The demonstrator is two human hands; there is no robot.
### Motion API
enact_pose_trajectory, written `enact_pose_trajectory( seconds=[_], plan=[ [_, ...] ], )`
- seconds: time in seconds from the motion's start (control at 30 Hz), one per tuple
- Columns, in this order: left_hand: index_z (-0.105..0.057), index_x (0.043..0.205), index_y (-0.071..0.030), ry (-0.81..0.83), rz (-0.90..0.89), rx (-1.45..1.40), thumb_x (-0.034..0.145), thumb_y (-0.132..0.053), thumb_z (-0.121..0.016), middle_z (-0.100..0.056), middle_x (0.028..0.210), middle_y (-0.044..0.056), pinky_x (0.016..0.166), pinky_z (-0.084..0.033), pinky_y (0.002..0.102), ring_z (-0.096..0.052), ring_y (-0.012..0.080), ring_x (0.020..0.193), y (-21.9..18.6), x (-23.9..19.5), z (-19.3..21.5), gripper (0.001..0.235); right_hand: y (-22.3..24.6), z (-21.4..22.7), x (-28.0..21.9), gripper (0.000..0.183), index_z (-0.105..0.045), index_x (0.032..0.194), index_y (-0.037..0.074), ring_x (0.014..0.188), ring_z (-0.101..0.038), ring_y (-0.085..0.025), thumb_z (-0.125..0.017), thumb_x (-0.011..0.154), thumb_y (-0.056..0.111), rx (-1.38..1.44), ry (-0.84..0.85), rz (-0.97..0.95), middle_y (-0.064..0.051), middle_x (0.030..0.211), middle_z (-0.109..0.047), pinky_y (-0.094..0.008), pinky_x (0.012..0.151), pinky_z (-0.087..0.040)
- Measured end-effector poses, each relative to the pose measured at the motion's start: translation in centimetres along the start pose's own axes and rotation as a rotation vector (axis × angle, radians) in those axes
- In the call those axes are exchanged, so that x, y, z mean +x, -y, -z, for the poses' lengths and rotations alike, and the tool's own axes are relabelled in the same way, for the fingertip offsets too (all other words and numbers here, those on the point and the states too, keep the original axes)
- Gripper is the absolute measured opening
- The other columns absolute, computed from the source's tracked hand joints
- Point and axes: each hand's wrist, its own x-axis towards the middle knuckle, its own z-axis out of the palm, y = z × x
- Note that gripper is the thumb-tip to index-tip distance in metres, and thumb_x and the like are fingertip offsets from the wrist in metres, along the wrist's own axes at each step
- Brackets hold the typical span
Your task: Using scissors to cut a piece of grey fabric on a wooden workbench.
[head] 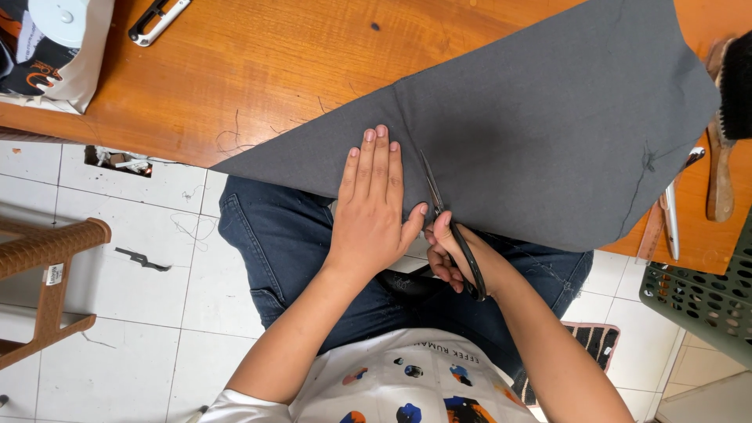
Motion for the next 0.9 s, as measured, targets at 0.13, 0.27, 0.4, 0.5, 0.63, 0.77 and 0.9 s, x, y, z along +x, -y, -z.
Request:
enact_pose_trajectory(
  seconds=[0.13, 0.27, 0.4, 0.5, 0.63, 0.77, 0.9],
  plan=[
    [-0.029, 0.127, 0.014, 0.003, -0.003, 0.005, 0.085, -0.034, -0.047, -0.023, 0.135, 0.031, 0.107, -0.008, 0.046, -0.018, 0.0383, 0.129, 0.0, 0.0, -0.1, 0.066, 0.2, -0.1, -0.1, 0.070, -0.052, 0.085, -0.004, 0.029, -0.039, -0.014, -0.015, 0.086, 0.056, 0.013, -0.011, -0.006, -0.011, 0.039, -0.045, -0.024, 0.025, -0.041],
    [-0.029, 0.127, 0.014, 0.009, -0.008, 0.009, 0.084, -0.034, -0.046, -0.022, 0.135, 0.031, 0.107, -0.008, 0.046, -0.017, 0.0386, 0.129, 0.1, 0.0, -0.1, 0.067, 0.4, -0.1, -0.1, 0.069, -0.053, 0.079, -0.002, 0.028, -0.040, -0.015, -0.017, 0.086, 0.057, -0.002, -0.022, -0.038, -0.012, 0.039, -0.045, -0.023, 0.025, -0.038],
    [-0.028, 0.128, 0.014, 0.015, -0.007, 0.001, 0.085, -0.033, -0.046, -0.021, 0.136, 0.031, 0.107, -0.007, 0.046, -0.017, 0.0387, 0.130, 0.1, 0.0, 0.0, 0.066, 0.7, -0.4, -0.1, 0.068, -0.053, 0.079, -0.002, 0.030, -0.040, -0.015, -0.019, 0.086, 0.056, 0.034, -0.033, -0.052, -0.012, 0.040, -0.045, -0.024, 0.026, -0.039],
    [-0.028, 0.128, 0.014, 0.012, -0.009, -0.003, 0.085, -0.033, -0.045, -0.020, 0.136, 0.031, 0.107, -0.007, 0.046, -0.016, 0.0386, 0.130, 0.1, -0.1, 0.0, 0.066, 0.6, -0.4, 0.0, 0.068, -0.054, 0.077, -0.002, 0.029, -0.040, -0.015, -0.021, 0.086, 0.057, 0.047, -0.039, -0.056, -0.012, 0.039, -0.044, -0.024, 0.025, -0.039],
    [-0.027, 0.128, 0.014, 0.013, -0.009, -0.004, 0.085, -0.033, -0.044, -0.020, 0.136, 0.032, 0.107, -0.007, 0.045, -0.016, 0.0388, 0.130, 0.1, -0.1, -0.1, 0.066, 1.0, -0.6, -0.2, 0.068, -0.054, 0.077, -0.002, 0.029, -0.038, -0.015, -0.021, 0.086, 0.057, 0.062, -0.041, -0.078, -0.013, 0.039, -0.044, -0.024, 0.023, -0.039],
    [-0.027, 0.128, 0.014, 0.009, -0.004, 0.001, 0.085, -0.033, -0.044, -0.020, 0.136, 0.032, 0.107, -0.007, 0.045, -0.016, 0.0387, 0.130, 0.1, -0.1, -0.1, 0.066, 1.1, -0.6, -0.3, 0.066, -0.052, 0.078, -0.002, 0.030, -0.037, -0.014, -0.024, 0.086, 0.057, 0.096, -0.047, -0.097, -0.013, 0.040, -0.044, -0.024, 0.023, -0.038],
    [-0.027, 0.128, 0.014, 0.004, -0.003, -0.003, 0.085, -0.033, -0.045, -0.020, 0.135, 0.032, 0.107, -0.007, 0.045, -0.016, 0.0388, 0.130, 0.1, -0.1, -0.2, 0.066, 1.3, -0.6, -0.4, 0.066, -0.051, 0.078, -0.003, 0.031, -0.037, -0.014, -0.023, 0.086, 0.056, 0.085, -0.046, -0.113, -0.013, 0.040, -0.044, -0.024, 0.022, -0.038]
  ],
)
